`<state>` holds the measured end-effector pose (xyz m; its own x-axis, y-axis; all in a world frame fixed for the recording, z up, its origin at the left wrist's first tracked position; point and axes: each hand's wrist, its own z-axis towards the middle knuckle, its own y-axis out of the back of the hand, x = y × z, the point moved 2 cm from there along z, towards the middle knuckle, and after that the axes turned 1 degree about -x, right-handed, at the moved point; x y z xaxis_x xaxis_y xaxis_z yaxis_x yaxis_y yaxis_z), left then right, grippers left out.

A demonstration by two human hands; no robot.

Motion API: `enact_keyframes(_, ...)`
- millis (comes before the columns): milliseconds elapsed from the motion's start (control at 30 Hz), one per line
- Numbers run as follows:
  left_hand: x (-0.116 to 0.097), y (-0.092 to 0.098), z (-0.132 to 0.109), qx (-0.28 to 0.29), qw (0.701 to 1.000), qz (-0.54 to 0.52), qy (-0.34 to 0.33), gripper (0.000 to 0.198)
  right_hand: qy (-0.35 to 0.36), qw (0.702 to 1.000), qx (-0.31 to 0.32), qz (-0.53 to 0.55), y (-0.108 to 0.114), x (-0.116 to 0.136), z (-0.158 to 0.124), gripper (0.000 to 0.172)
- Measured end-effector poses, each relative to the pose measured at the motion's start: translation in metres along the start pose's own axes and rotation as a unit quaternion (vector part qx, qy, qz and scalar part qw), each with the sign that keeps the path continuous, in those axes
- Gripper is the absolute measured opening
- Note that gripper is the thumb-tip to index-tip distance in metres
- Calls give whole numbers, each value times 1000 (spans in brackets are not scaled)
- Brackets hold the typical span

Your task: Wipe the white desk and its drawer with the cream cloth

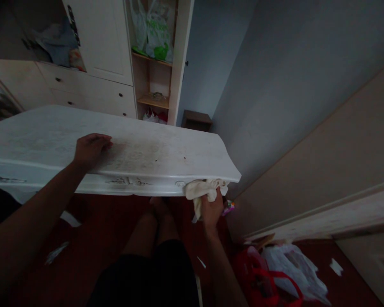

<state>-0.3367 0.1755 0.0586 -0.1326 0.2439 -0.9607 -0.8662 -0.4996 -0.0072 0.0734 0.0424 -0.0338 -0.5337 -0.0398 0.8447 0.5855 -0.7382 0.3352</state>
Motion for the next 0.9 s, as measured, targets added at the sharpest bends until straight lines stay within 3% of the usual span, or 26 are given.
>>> enact_keyframes(167,4,1,2,-10,1000,-15,17,5,-26,999,-5,20,-49,21,-40,72)
enact_keyframes(367,3,-1,2,-12,1000,-14,19,2,17,1000,-1,6,-51,43,-58,69)
enact_keyframes(500,6,-1,4,-13,999,-26,14,3,77,996,47,17,-55,56,-75,63)
enact_keyframes(667,5,0,3,-20,999,-24,20,5,129,981,131,64,-97,74,-114,61)
enact_keyframes(800,4,1,1,-16,999,-32,8,3,207,955,204,62,-133,86,-139,65)
enact_keyframes(900,6,2,1,-14,999,-34,-1,5,297,918,254,65,-145,90,-145,70)
